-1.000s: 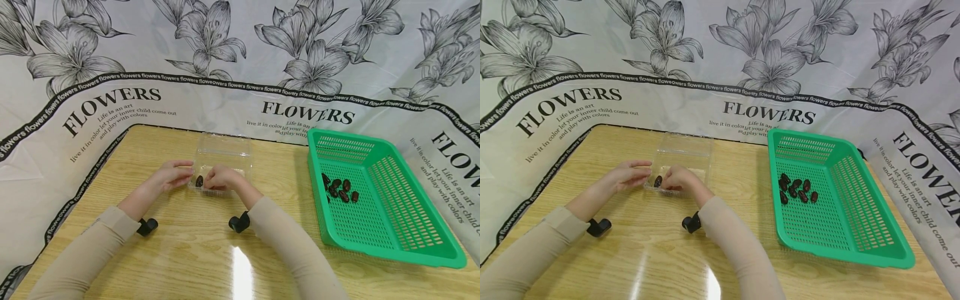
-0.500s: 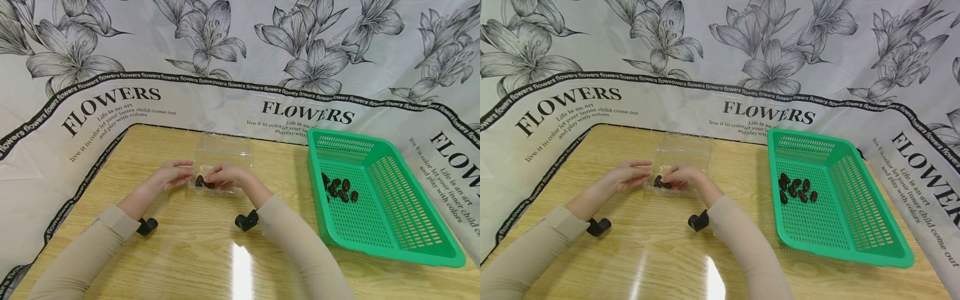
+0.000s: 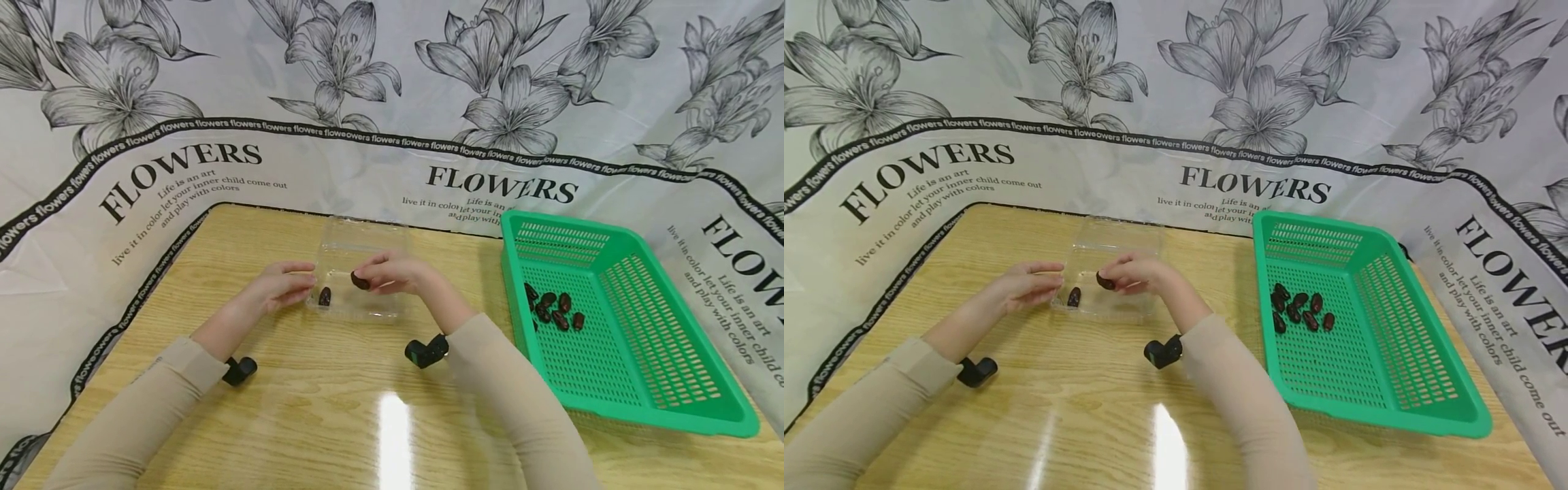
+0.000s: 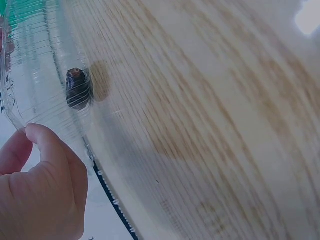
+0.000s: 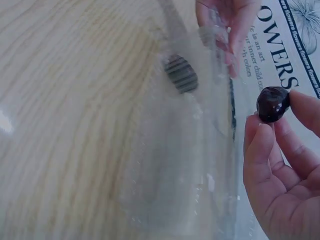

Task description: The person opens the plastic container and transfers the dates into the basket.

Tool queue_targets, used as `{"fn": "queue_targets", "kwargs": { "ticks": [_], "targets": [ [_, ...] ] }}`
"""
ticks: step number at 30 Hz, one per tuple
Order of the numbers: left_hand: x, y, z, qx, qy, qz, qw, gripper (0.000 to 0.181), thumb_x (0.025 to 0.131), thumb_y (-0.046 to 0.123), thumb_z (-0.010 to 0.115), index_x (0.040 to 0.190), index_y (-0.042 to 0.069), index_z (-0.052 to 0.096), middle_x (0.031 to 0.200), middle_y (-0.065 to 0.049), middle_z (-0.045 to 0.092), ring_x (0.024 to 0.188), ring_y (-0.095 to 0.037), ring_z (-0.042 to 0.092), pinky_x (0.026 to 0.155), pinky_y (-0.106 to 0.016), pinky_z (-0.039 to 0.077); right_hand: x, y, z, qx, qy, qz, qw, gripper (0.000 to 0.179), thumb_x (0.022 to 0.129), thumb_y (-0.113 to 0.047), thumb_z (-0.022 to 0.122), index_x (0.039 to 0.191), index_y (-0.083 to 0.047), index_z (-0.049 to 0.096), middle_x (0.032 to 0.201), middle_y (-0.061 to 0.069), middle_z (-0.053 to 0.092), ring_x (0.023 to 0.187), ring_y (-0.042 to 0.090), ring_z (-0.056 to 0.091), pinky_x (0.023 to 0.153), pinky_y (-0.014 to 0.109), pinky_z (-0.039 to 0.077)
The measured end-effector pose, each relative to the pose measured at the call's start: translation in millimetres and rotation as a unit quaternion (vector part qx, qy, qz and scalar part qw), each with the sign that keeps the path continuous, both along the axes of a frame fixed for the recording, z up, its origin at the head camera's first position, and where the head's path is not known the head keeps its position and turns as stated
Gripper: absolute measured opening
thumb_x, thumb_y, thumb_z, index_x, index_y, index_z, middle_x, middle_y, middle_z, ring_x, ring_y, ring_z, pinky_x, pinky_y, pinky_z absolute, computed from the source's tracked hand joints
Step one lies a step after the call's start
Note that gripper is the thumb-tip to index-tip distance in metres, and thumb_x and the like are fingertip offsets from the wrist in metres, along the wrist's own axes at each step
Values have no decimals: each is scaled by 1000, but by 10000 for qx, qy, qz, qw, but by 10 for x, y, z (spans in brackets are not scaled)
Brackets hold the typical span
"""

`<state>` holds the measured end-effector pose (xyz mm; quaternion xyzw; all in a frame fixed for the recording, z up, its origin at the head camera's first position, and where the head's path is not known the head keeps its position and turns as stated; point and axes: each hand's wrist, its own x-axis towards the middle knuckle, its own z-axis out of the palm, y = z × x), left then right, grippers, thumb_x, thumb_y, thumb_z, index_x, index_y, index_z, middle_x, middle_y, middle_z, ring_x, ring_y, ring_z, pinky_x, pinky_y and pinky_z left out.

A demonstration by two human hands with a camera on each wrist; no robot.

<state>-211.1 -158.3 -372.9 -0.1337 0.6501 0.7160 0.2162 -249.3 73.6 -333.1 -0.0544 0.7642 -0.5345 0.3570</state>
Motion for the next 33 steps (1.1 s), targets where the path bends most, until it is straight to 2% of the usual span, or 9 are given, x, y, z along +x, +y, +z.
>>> {"fn": "queue_targets", "kwargs": {
  "ticks": [9, 19, 26, 33],
  "targets": [
    [4, -3, 10, -2, 31, 9, 10000, 54, 91, 0, 57, 141, -1, 37, 82, 3, 59, 72, -5, 60, 64, -16, 53, -44, 206, 205, -225, 224, -336, 9989, 33, 92, -9, 59, 122, 6, 56, 83, 2, 64, 69, 11, 59, 64, 21, 53],
    [9, 0, -5, -46, 40, -34, 10000, 54, 91, 0, 57, 141, -1, 37, 82, 3, 59, 73, -5, 60, 64, -15, 52, -50, 329, 363, -167, 293, -534, 9980, 31, 91, -10, 59, 119, 4, 57, 83, 3, 64, 71, 12, 60, 73, 27, 54],
    [-2, 5, -6, -43, 4, -18, 10000, 54, 91, 0, 57, 141, 0, 37, 84, 3, 60, 73, -6, 60, 64, -16, 52, -49, 501, 505, -165, 362, -530, 9978, 28, 92, -13, 60, 116, 2, 59, 88, 3, 65, 80, 17, 62, 79, 31, 53],
    [-1, 11, 0, -59, 13, -31, 10000, 54, 91, 0, 57, 141, 0, 37, 83, 3, 60, 72, -5, 60, 64, -16, 52, -51, 680, 590, -190, 384, -598, 9973, 16, 92, -12, 59, 106, -4, 61, 84, 0, 67, 82, 15, 63, 76, 28, 53]
  ]
}}
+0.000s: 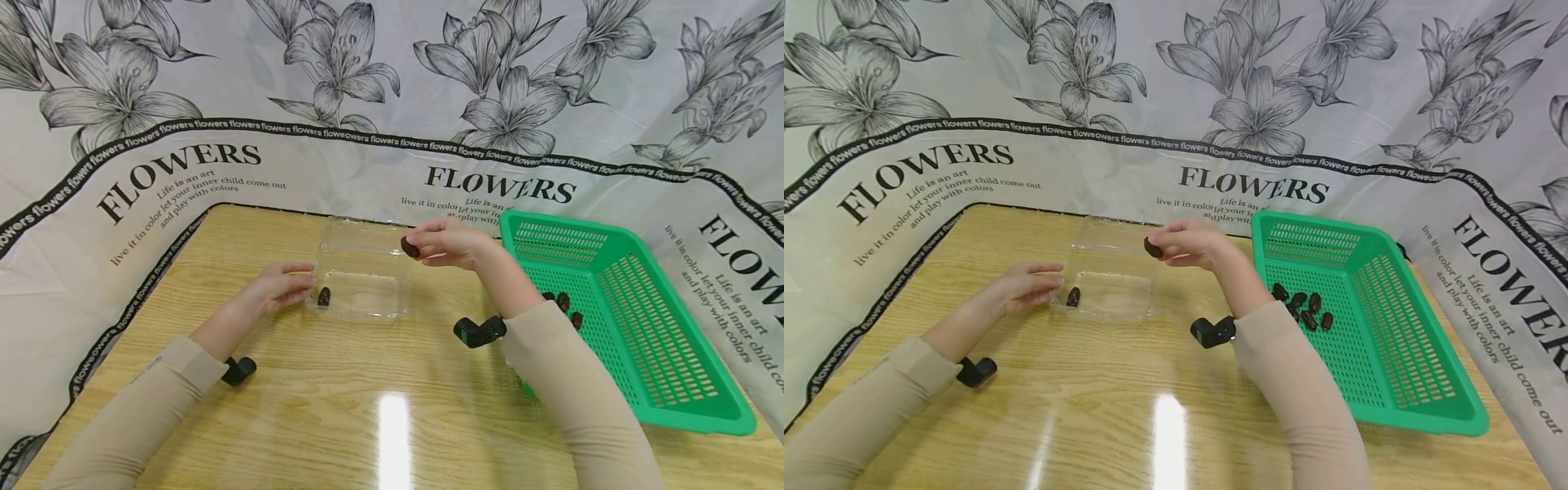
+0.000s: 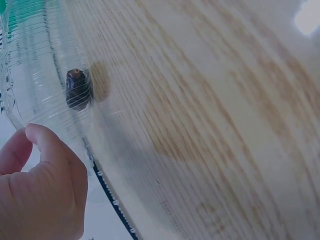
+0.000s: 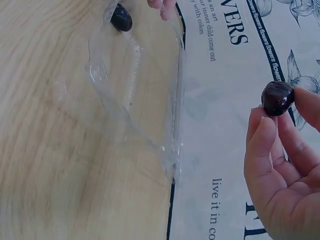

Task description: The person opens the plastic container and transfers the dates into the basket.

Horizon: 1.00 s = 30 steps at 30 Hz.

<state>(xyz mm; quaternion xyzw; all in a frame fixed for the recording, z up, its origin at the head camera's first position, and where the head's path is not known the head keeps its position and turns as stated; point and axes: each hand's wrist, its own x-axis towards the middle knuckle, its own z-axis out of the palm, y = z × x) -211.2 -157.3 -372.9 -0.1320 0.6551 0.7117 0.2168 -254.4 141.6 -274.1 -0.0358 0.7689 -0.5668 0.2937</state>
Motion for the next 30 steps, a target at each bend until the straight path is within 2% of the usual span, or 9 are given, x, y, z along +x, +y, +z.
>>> {"fn": "queue_targets", "kwargs": {
  "ticks": [6, 11, 18, 23, 30],
  "targets": [
    [6, -6, 0, -1, 8, -21, 10000, 54, 91, 0, 57, 141, -1, 36, 83, 3, 59, 74, -6, 59, 65, -15, 52, 1, 173, 55, -32, 37, -117, 9999, 14, 92, -12, 60, 105, -6, 62, 85, 0, 67, 83, 16, 64, 71, 25, 54],
    [2, -7, -1, 49, -3, -13, 10000, 55, 91, -1, 57, 142, -1, 35, 81, 4, 59, 74, -5, 59, 64, -15, 52, 24, 346, 115, -191, 10, -209, 9996, 5, 91, -11, 61, 93, -11, 66, 83, 1, 68, 80, 14, 64, 69, 24, 54],
    [6, -7, -2, 73, -19, 18, 10000, 55, 90, -1, 57, 141, -1, 36, 79, 4, 60, 72, -5, 59, 63, -15, 52, 73, 608, 176, -334, -43, -460, 9984, 11, 91, -11, 62, 87, -17, 69, 84, 0, 68, 77, 13, 64, 68, 22, 54],
    [7, -13, -5, 79, -27, 18, 10000, 55, 90, -1, 58, 141, -2, 37, 79, 3, 60, 72, -6, 59, 63, -15, 52, 115, 777, 210, -443, -164, -673, 9966, 10, 90, -11, 62, 85, -17, 69, 82, 1, 68, 74, 13, 64, 66, 22, 54],
    [14, -17, 6, 96, -41, 12, 9999, 55, 90, -1, 58, 141, -1, 36, 81, 3, 60, 74, -7, 60, 64, -16, 52, 158, 1030, 237, -389, -147, -731, 9965, 11, 91, -14, 63, 85, -20, 70, 84, -2, 68, 76, 10, 63, 70, 24, 54]
  ]
}}
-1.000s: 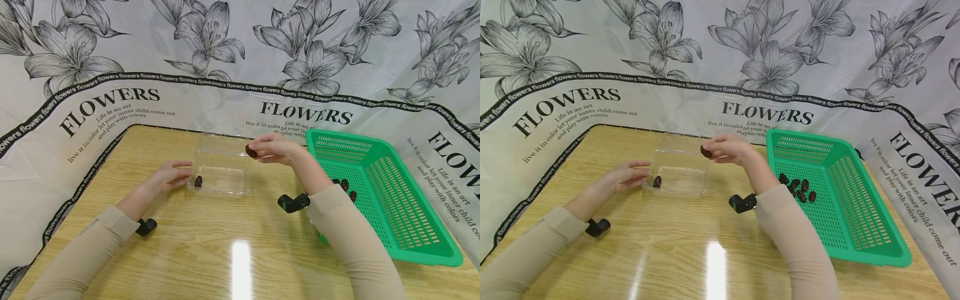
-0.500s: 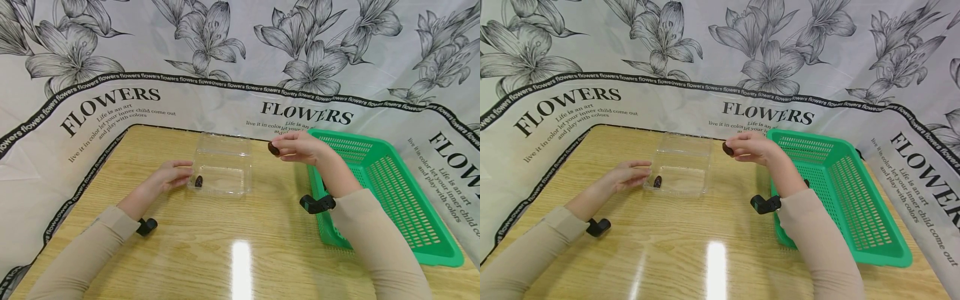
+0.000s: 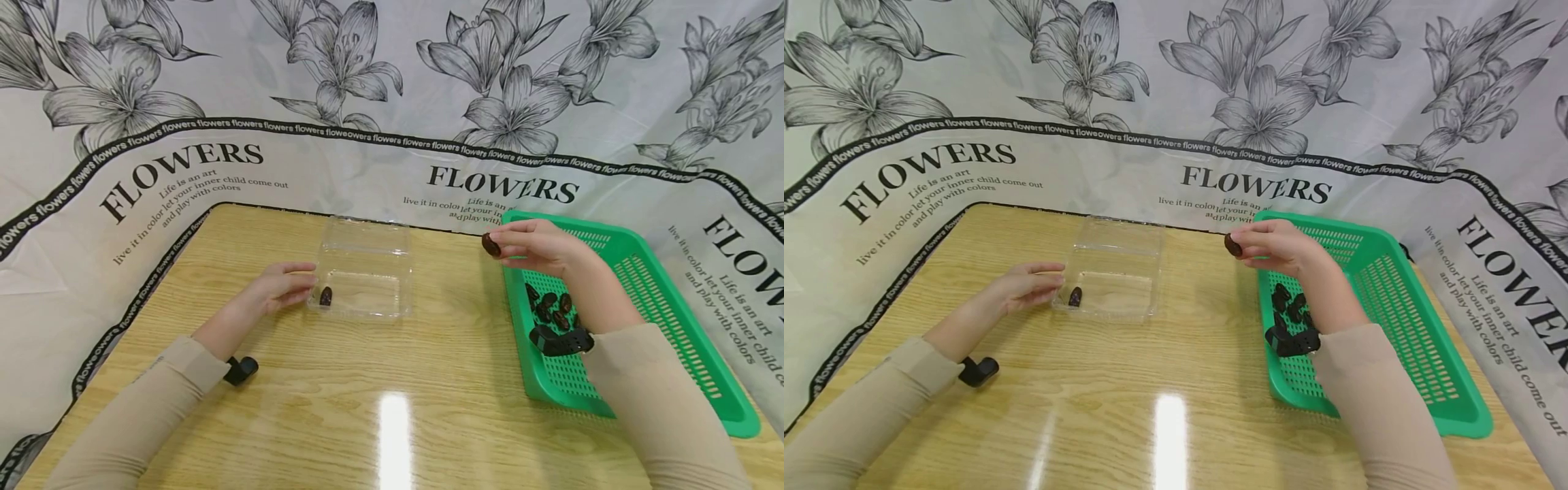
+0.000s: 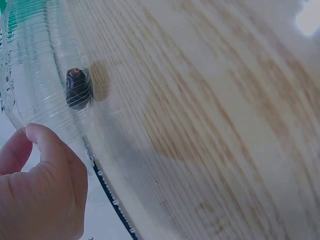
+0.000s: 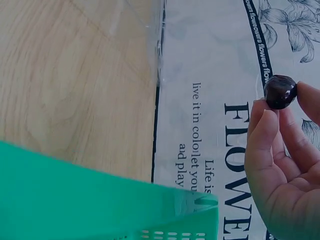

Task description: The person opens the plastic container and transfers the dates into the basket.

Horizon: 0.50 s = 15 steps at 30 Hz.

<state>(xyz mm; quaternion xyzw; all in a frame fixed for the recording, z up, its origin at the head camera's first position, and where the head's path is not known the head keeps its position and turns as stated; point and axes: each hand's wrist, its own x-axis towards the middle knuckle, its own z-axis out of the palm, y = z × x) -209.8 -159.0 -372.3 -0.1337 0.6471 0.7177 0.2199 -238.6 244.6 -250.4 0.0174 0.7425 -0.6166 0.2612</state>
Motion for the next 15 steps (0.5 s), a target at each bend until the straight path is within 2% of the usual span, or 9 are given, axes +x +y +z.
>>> {"fn": "queue_targets", "kwargs": {
  "ticks": [7, 15],
  "targets": [
    [-8, 3, -9, -11, 5, 10, 10000, 55, 90, -1, 58, 141, -1, 37, 80, 4, 60, 72, -6, 60, 64, -16, 52, 15, 251, -57, 222, 93, 24, 9997, 13, 93, -17, 60, 85, -23, 68, 87, -6, 68, 84, 9, 63, 77, 26, 53],
    [-2, 4, -12, -176, 42, -50, 9998, 55, 90, 0, 59, 141, 0, 37, 83, 3, 59, 70, -5, 58, 63, -15, 52, 51, 447, -141, 174, 19, -35, 9998, 18, 95, -15, 56, 85, -22, 70, 87, -6, 69, 83, 8, 64, 75, 25, 53]
  ]
}}
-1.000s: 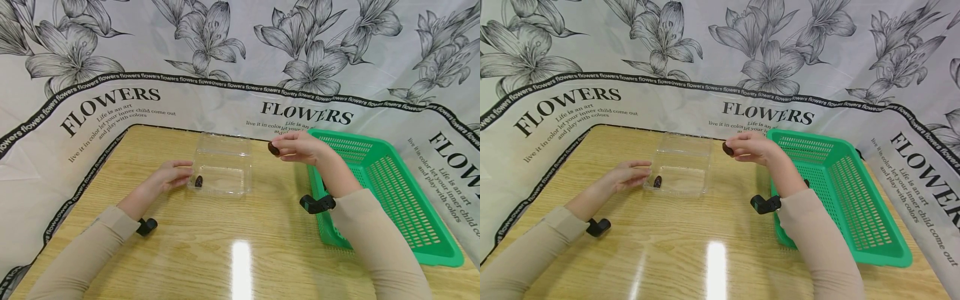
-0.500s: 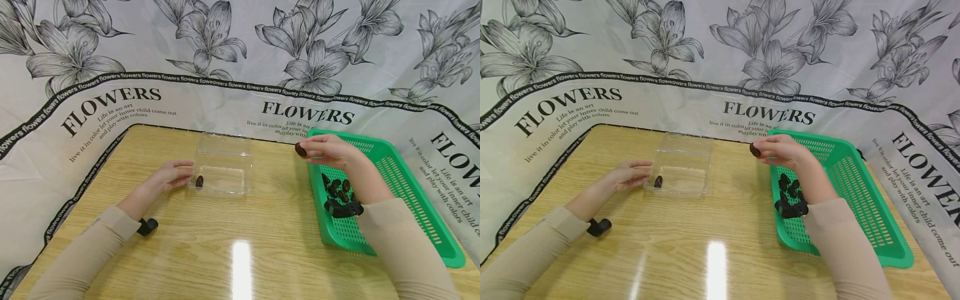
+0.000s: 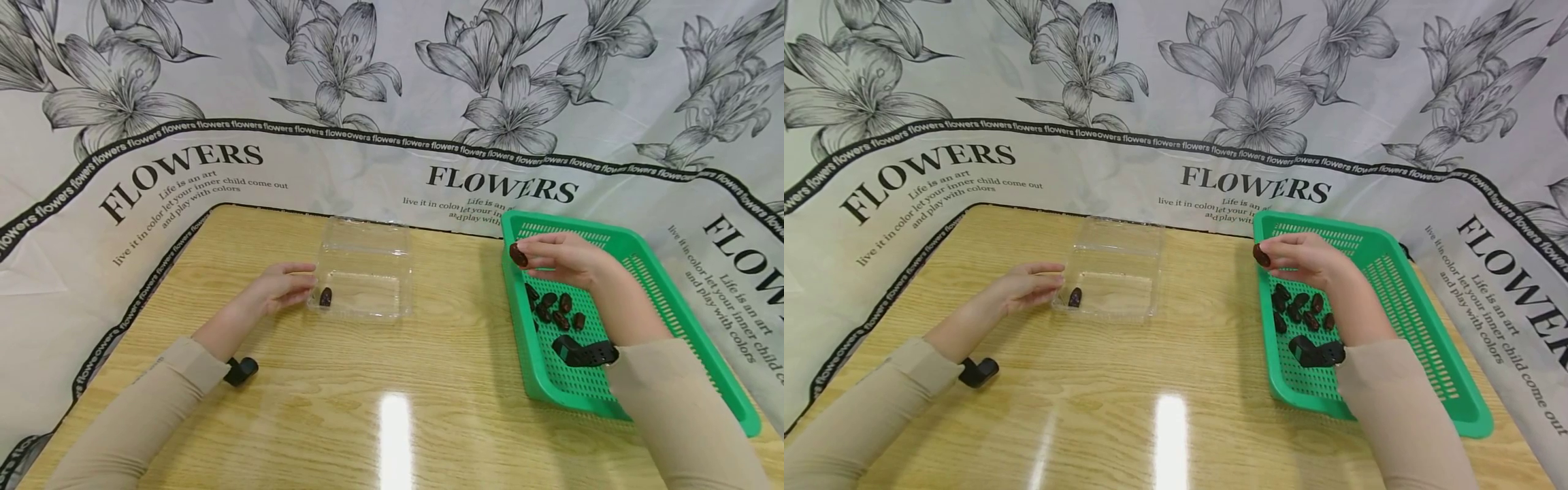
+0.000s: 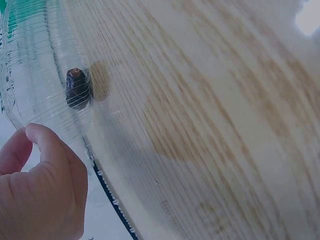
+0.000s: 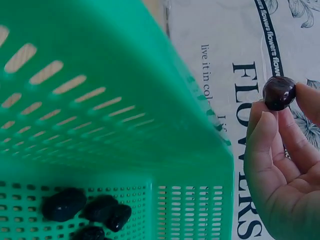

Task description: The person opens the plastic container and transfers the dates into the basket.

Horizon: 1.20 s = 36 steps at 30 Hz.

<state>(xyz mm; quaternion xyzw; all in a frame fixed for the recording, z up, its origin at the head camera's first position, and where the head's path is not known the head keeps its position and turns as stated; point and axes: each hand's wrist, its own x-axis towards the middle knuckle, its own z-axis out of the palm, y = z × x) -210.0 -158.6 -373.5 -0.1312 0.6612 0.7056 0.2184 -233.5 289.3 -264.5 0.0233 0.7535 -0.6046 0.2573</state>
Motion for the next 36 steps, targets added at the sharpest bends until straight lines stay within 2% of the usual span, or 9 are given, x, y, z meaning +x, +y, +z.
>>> {"fn": "queue_targets", "kwargs": {
  "ticks": [13, 21, 30, 36],
  "targets": [
    [-10, 0, -16, 65, 15, 41, 10000, 54, 90, 0, 59, 140, -1, 38, 81, 3, 60, 71, -6, 59, 63, -16, 52, -22, 225, -144, 65, -212, -296, 9993, 21, 94, -17, 58, 80, -25, 71, 86, -10, 67, 83, 5, 62, 76, 23, 53],
    [-22, -2, -8, 79, -26, 40, 10000, 56, 89, 1, 60, 140, -1, 38, 83, 3, 60, 73, -7, 59, 64, -16, 52, -43, 330, -216, 76, -405, -607, 9973, 18, 92, -17, 61, 78, -24, 70, 83, -6, 64, 78, 6, 62, 74, 22, 53],
    [-21, 11, 9, 68, -14, 71, 10000, 54, 90, 0, 59, 140, -1, 38, 84, 2, 60, 74, -8, 60, 63, -16, 52, -152, 391, -283, 138, -527, -834, 9950, 18, 91, -19, 63, 76, -26, 70, 82, -6, 64, 77, 7, 62, 74, 22, 53],
    [-17, 4, -1, 75, -12, 85, 9999, 54, 90, -1, 58, 140, -2, 37, 84, 1, 60, 72, -7, 59, 62, -15, 52, -235, 477, -423, 298, -624, -1101, 9915, 16, 89, -18, 65, 74, -25, 66, 78, -6, 63, 74, 8, 62, 74, 21, 54]
  ]
}}
